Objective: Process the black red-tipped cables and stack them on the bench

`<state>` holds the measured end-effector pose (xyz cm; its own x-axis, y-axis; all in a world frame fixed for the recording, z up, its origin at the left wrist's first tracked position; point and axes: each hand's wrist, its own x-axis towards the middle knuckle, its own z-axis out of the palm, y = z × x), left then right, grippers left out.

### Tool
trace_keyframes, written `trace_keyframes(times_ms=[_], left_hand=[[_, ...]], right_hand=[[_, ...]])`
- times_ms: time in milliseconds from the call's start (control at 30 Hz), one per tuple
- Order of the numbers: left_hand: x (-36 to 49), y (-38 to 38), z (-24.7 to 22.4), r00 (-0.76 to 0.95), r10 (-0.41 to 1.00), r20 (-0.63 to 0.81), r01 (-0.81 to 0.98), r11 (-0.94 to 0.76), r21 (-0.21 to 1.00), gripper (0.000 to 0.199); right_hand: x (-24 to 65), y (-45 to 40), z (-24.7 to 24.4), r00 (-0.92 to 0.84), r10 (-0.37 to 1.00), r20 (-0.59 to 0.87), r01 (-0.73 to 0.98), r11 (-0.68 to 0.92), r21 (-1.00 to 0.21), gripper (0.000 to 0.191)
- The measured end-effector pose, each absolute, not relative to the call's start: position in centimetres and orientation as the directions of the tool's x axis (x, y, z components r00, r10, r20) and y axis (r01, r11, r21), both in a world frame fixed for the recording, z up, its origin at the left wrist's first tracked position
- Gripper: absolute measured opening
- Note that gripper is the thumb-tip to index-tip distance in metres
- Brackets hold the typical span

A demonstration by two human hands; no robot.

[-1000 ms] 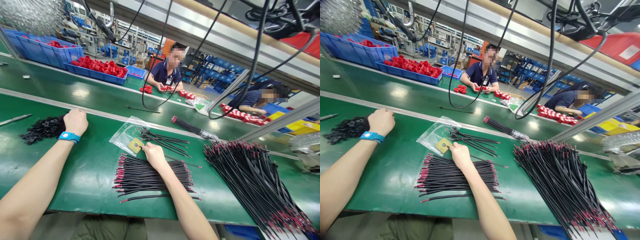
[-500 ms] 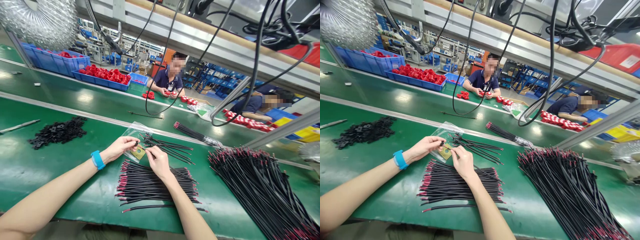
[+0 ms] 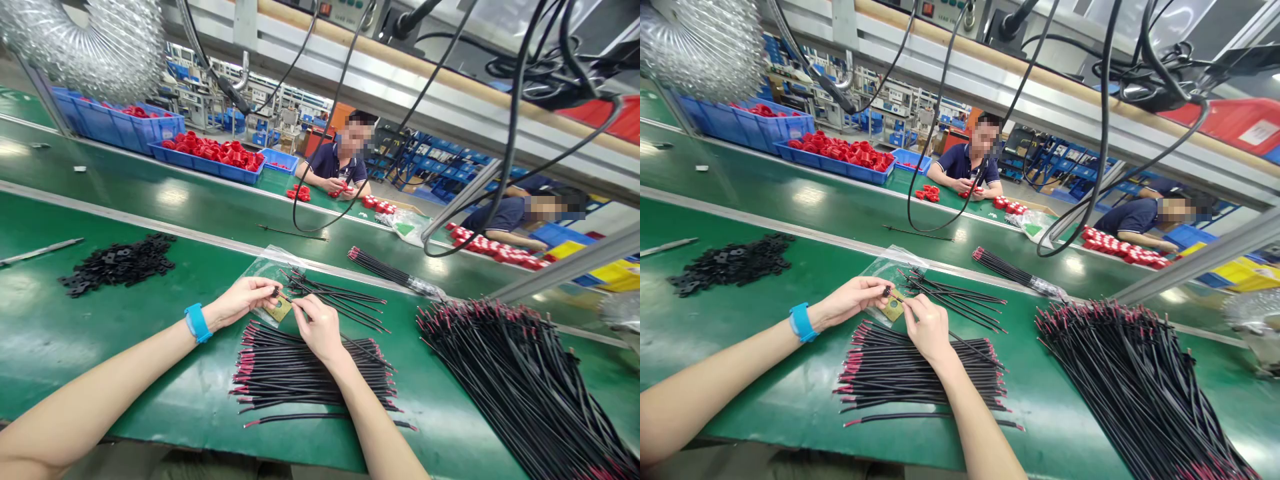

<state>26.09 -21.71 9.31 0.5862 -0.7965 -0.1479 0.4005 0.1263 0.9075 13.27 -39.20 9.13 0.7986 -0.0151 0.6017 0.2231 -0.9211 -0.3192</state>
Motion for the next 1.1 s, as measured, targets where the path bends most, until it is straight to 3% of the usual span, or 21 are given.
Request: trace_keyframes(times_ms=[233,467,567,733,900,1100], left_hand=[[26.1,-21.8,9.1,0.588,-0.796,-0.143,0.408,0.139,0.902,0.036],[26.2,-21.7,9.2,0.581,-0.794,-0.181,0.470,0.146,0.871,0.033],[26.2,-21.8,8.9,0.601,-0.788,-0.132,0.339,0.102,0.935,0.036],[25.5,-22.0,8.3,0.560,-0.820,0.114,-0.150,0.036,0.988,0.031],[24.6,-22.0,8.9,0.521,-0.777,0.354,-0.509,0.050,0.860,0.023],[24.0,-22.1,8.5,0.333,-0.749,0.573,-0.767,0.138,0.627,0.028]], right_hand=[[13.3,-39.6,9.0,0.764,0.144,0.628,0.220,-0.975,-0.045,0.021],[13.4,-39.8,8.9,0.755,0.171,0.633,0.239,-0.971,-0.023,0.020],[13.4,-39.6,8.8,0.780,0.130,0.613,0.223,-0.972,-0.078,0.021],[13.3,-39.2,8.8,0.833,0.062,0.550,0.219,-0.949,-0.225,0.024],[13.1,-39.1,9.2,0.879,-0.020,0.477,0.185,-0.907,-0.378,0.026],[13.3,-38.8,8.4,0.943,-0.114,0.313,0.125,-0.751,-0.648,0.026]])
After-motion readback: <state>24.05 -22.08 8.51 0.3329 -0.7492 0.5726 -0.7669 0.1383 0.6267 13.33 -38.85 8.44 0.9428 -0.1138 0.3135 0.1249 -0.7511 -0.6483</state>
